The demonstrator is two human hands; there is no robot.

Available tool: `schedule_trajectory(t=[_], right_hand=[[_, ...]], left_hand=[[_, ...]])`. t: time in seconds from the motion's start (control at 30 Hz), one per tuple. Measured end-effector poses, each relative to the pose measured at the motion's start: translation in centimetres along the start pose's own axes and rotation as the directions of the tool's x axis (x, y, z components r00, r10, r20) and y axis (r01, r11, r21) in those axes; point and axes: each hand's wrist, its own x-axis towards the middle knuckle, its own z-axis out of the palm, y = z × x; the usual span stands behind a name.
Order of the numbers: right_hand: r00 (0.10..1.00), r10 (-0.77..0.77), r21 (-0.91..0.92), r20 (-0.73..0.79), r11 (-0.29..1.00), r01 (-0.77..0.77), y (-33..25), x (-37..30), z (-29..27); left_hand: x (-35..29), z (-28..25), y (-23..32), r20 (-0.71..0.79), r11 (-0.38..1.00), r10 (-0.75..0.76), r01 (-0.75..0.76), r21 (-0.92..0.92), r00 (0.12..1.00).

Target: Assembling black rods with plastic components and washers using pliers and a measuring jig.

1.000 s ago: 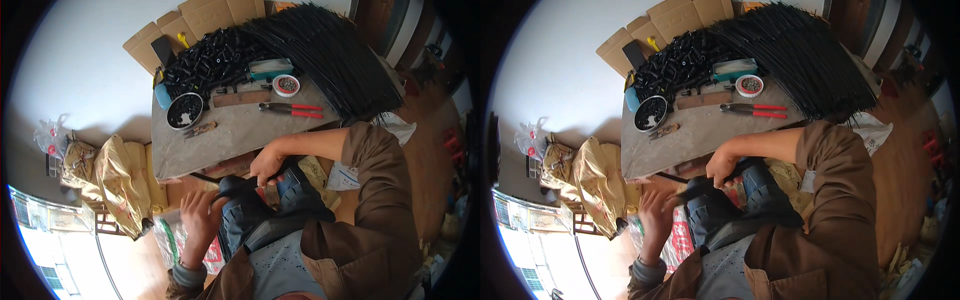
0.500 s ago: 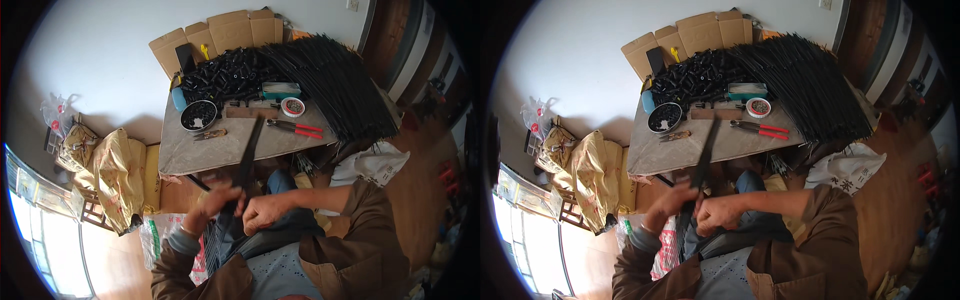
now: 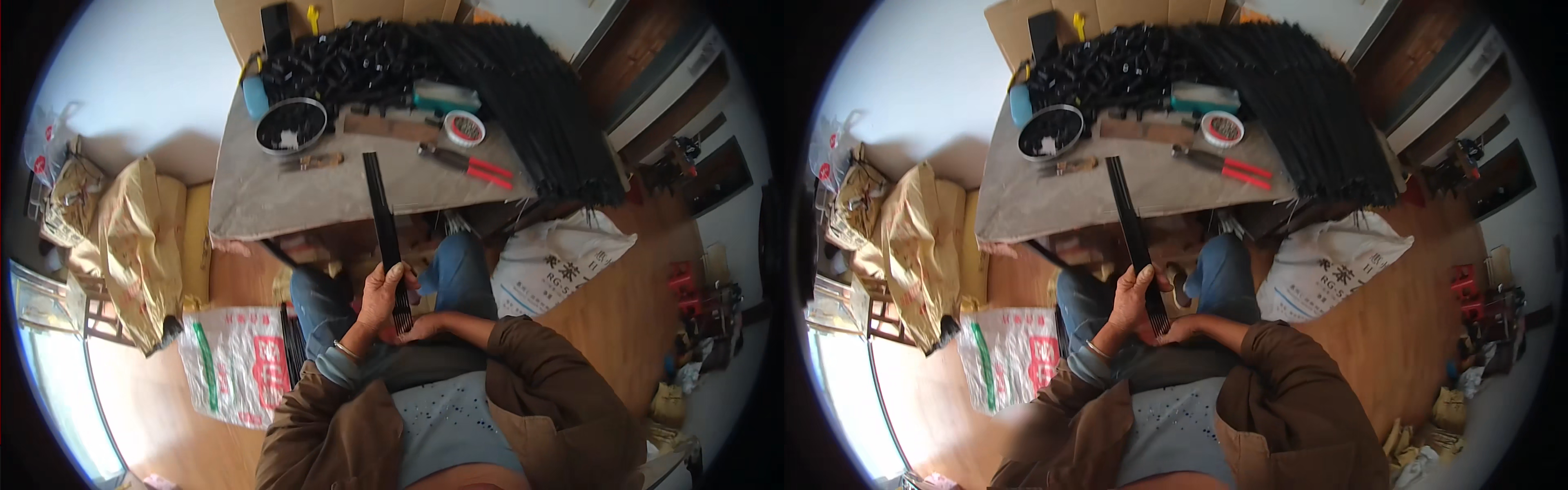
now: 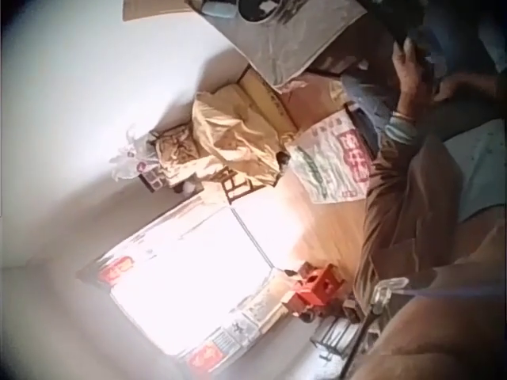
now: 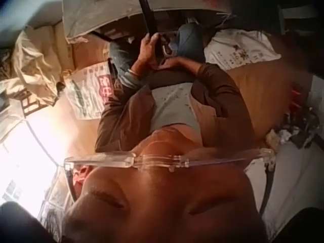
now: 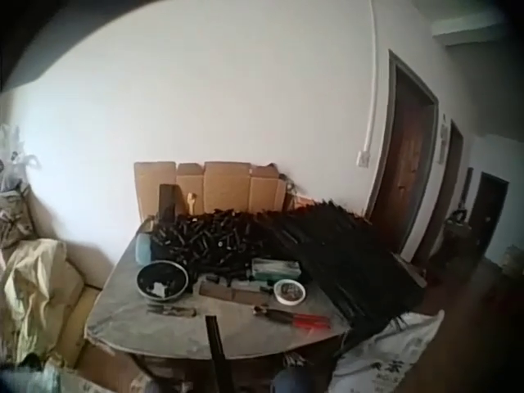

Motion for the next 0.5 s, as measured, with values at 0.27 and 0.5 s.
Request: schedule_trajectory(t=[0.27, 0.5], right_hand=[[0.962, 0.078, 0.096, 0.263, 0.99, -0.107, 1.1, 0.8, 0.2], [0.956, -0.148, 0.657, 0.255, 0.752, -0.059, 3.9, 3.0, -8.7]], left_hand=[[1.8, 1.2, 6.2, -0.004, 0.983, 0.052, -0.051, 0.177, 0.999], [2.7, 2.7, 5.3, -0.008, 0.985, 0.001, 0.001, 0.172, 1.0]])
